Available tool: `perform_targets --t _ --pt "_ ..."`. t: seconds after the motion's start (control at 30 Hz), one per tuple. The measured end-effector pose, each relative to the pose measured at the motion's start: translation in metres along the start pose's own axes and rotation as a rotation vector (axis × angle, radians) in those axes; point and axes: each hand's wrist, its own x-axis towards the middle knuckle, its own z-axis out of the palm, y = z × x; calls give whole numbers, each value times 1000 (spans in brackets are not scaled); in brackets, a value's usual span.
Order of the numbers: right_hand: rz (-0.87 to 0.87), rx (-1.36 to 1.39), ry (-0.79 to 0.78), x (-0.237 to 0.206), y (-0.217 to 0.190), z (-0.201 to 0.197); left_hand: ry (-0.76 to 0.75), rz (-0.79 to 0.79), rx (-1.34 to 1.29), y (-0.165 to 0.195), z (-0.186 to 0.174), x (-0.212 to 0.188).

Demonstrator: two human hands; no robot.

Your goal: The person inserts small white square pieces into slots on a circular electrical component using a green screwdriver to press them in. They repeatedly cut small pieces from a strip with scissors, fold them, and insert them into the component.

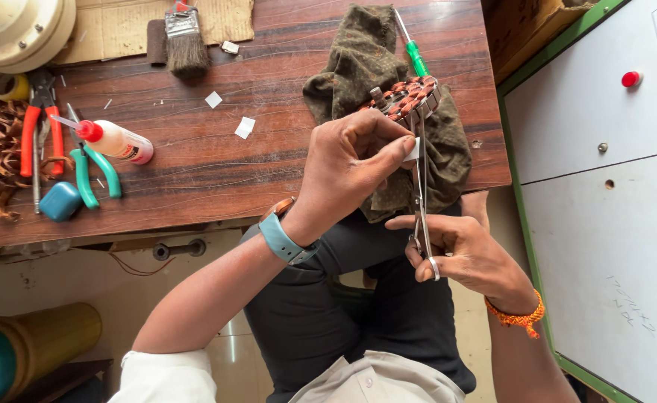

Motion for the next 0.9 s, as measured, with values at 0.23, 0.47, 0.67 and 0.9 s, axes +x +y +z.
perform_targets --t 0.23,0.47,0.67,0.9 --pt "-12 -42 33 -2 -5 0 -75 -106 -130 -3 -6 7" --pt "-5 -167 18 -7 -11 -3 -111 -108 -107 -2 -4 6" --pt "12 -162 36 -8 -14 -1 -98 -106 -78 0 -5 6" --pt "-9 -86 35 -9 -6 -2 -108 -133 -118 2 -10 6"
